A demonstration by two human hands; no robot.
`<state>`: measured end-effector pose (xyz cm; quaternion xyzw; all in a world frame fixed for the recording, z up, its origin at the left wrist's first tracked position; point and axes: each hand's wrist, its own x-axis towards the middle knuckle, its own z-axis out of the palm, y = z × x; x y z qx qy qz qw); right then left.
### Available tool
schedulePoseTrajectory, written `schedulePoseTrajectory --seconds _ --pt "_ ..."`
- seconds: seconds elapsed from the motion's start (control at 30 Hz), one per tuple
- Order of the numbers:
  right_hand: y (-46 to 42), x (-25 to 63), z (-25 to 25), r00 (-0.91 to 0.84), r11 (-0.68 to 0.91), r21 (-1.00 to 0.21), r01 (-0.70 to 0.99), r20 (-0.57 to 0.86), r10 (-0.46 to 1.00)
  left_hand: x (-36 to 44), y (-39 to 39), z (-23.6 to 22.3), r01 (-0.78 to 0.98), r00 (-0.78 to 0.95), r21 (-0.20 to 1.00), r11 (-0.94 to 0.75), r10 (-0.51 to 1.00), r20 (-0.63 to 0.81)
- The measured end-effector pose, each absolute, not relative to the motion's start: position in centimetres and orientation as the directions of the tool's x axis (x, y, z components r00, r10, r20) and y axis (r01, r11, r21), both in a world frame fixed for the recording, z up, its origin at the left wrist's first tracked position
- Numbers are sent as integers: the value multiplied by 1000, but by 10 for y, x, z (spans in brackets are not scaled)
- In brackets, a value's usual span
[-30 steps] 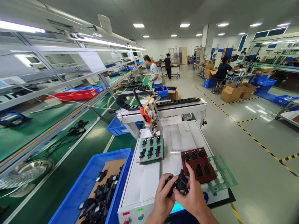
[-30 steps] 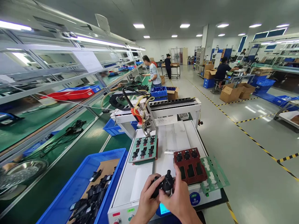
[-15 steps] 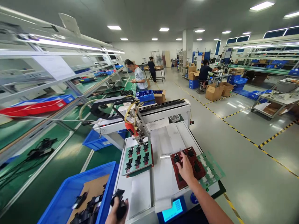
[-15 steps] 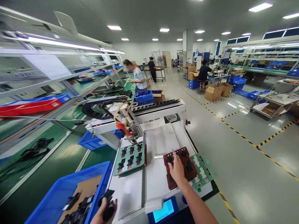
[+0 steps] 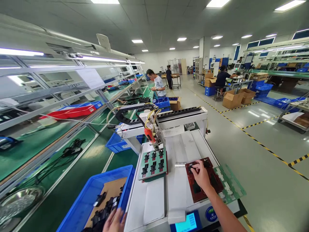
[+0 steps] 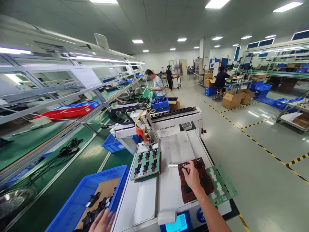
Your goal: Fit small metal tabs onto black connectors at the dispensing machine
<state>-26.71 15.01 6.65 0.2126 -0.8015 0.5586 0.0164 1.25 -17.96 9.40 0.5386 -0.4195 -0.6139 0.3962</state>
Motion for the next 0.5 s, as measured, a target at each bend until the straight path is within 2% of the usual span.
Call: schedulePoseTrajectory --seconds 0.07,0.17,0.23,0.3,0.4,0.5 --pt "151 -264 79 -919 241 -908 -344 272 -287 -6 -154 92 23 -273 935 -353 -902 -334" --pt "149 -258 103 -930 155 -938 -309 265 -254 -34 -110 99 -123 -529 957 -262 -799 -287" --pt "146 -249 122 -945 30 -974 -226 211 -251 -49 -80 109 -179 -728 970 -166 -641 -245" --pt "143 -237 142 -949 -126 -987 -105 137 -284 -61 -52 121 -164 -881 981 -106 -431 -194" --pt "142 -215 166 -938 -258 -966 25 67 -341 -72 -19 136 -104 -971 987 -120 -202 -127" --pt "144 -197 179 -918 -302 -947 108 22 -397 -77 -3 139 -78 -991 978 -196 -95 -98"
